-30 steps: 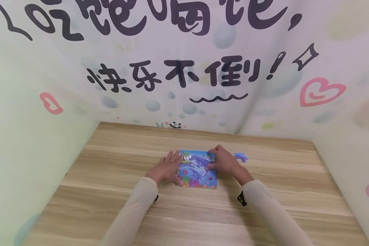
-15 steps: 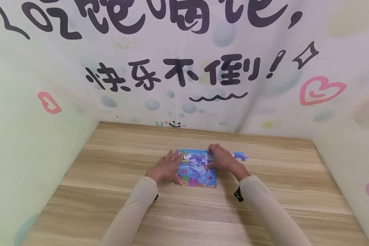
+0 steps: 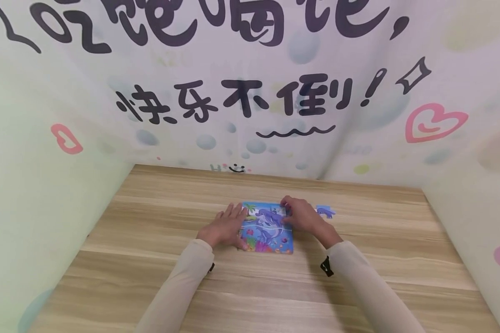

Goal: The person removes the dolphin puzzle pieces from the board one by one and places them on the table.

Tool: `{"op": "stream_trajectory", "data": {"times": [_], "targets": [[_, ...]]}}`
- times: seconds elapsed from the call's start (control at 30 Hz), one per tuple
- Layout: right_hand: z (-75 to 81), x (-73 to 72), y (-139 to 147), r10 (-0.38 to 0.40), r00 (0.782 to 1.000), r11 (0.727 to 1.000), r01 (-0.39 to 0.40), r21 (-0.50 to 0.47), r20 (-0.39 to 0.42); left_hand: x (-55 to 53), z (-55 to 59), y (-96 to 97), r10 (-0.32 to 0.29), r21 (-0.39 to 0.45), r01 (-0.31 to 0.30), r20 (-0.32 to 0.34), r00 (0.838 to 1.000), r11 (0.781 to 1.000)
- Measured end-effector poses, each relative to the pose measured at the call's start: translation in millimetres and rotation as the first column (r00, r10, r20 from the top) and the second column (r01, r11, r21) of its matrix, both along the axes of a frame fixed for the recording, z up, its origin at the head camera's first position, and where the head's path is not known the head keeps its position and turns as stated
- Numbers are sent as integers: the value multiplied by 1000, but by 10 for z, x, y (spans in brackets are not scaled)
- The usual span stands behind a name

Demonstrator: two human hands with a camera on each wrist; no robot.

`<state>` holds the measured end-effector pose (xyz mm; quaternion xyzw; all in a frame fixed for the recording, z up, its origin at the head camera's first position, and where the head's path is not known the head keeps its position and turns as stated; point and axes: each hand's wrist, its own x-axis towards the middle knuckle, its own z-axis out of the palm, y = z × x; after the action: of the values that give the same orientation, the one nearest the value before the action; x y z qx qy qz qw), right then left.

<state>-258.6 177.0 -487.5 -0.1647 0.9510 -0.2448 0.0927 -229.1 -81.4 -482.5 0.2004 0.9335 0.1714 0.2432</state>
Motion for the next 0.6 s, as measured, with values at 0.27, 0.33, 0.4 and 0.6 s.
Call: {"op": "stream_trajectory", "data": {"times": [0.27,0.33,0.4,0.6], "targets": [[-16,-37,59,-95,994,980,103,-169,54,14,13,-3,-7,-8,7,4,1000,1000],[-30,-52,80,-123,989,968,137,-209,81,16,13,-4,-9,-8,9,4,1000,1000],[-39,-60,104,-141,984,952,165,-258,111,16,13,-4,-9,-8,9,5,1000,1000],[-19,-58,189,-167,965,881,238,-409,202,10,4,-7,-8,-12,8,4,1000,1000]]}}
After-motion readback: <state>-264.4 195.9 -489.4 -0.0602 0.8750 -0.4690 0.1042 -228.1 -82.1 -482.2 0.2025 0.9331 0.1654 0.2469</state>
